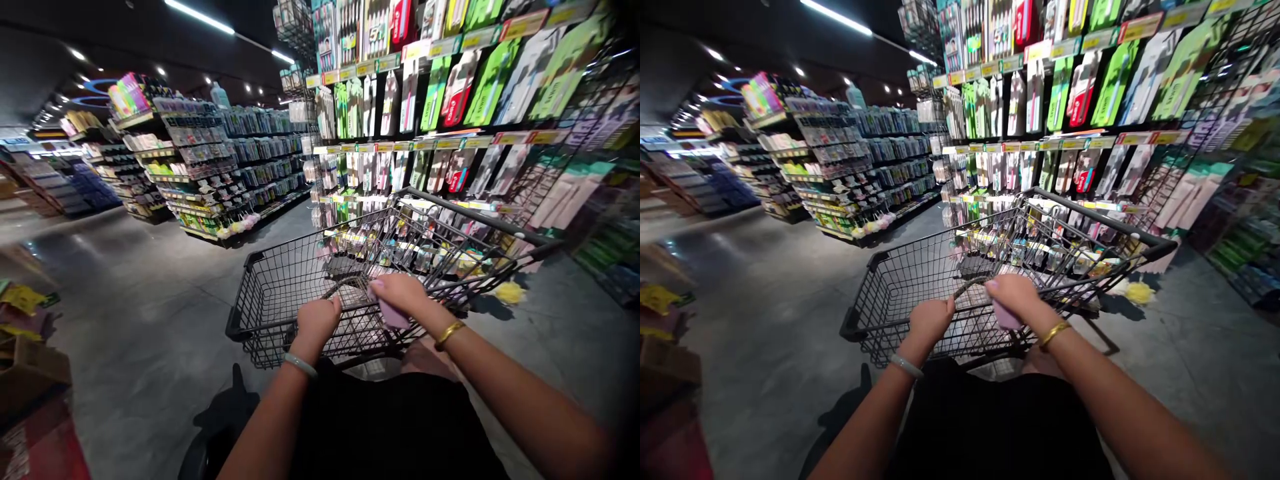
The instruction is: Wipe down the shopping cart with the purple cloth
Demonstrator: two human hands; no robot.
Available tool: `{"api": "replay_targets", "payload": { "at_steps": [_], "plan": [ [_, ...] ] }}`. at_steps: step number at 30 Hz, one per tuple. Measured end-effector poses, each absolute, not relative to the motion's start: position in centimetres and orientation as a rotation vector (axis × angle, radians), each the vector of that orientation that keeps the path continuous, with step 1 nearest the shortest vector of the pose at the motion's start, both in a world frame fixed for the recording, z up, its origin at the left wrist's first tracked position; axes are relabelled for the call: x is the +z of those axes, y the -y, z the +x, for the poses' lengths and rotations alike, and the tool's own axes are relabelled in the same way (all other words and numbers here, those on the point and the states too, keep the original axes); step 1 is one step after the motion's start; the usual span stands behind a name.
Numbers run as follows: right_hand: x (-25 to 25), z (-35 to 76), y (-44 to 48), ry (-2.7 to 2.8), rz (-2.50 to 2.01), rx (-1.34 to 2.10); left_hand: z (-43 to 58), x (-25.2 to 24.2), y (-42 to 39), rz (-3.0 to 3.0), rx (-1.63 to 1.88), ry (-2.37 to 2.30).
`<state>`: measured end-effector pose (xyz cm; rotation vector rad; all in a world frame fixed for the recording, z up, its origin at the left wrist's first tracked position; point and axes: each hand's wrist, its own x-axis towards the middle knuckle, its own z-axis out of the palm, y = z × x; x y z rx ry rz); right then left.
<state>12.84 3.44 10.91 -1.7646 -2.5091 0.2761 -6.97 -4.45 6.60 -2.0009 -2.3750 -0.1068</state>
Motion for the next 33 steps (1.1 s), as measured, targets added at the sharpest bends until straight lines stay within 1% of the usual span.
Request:
{"api": "replay_targets", "payload": {
  "at_steps": [2,4,6,8,11,14,16,18,20,22,24,25,31,33],
  "plan": [
    [11.2,14.6,-5.0,2.393,-2.024,0.26,-6.7,6.4,4.5,-1.99,-0.121,2.37],
    [10.8,14.6,-5.3,2.354,-2.087,0.206,-6.5,6.3,4.5,-1.967,-0.136,2.38],
    [9.9,13.4,-4.2,2.424,-1.939,0.132,-6.5,6.3,4.5,-1.946,-0.148,2.399],
    [9.2,12.2,-2.7,2.516,-1.7,0.055,-6.8,6.4,4.5,-1.958,-0.148,2.387],
    [9.1,12.6,-2.3,2.607,-1.515,0.079,-7.5,6.5,4.7,-2.019,-0.13,2.334],
    [9.9,15.3,-4.6,2.559,-1.695,0.221,-8.0,6.5,4.8,-2.037,-0.123,2.317],
    [10.3,17.0,-6.3,2.451,-1.872,0.252,-8.0,6.3,4.7,-2.021,-0.128,2.332],
    [10.2,17.8,-7.3,2.381,-1.944,0.292,-7.9,6.2,4.5,-2.002,-0.139,2.351],
    [9.7,17.8,-7.3,2.43,-1.845,0.39,-8.0,6.2,4.4,-1.993,-0.151,2.346],
    [9.1,17.4,-6.8,2.546,-1.599,0.465,-8.3,6.3,4.3,-2.01,-0.155,2.315],
    [8.6,17.3,-6.7,2.593,-1.424,0.443,-9.1,6.4,4.3,-2.027,-0.147,2.3],
    [8.5,17.5,-6.8,2.572,-1.417,0.428,-9.7,6.5,4.3,-2.032,-0.143,2.299],
    [8.8,20.2,-8.8,2.328,-1.781,0.304,-11.6,6.8,4.1,-2.057,-0.111,2.284],
    [8.4,19.1,-7.8,2.326,-1.773,0.334,-10.6,7.5,3.7,-2.088,-0.15,2.208]
  ]
}}
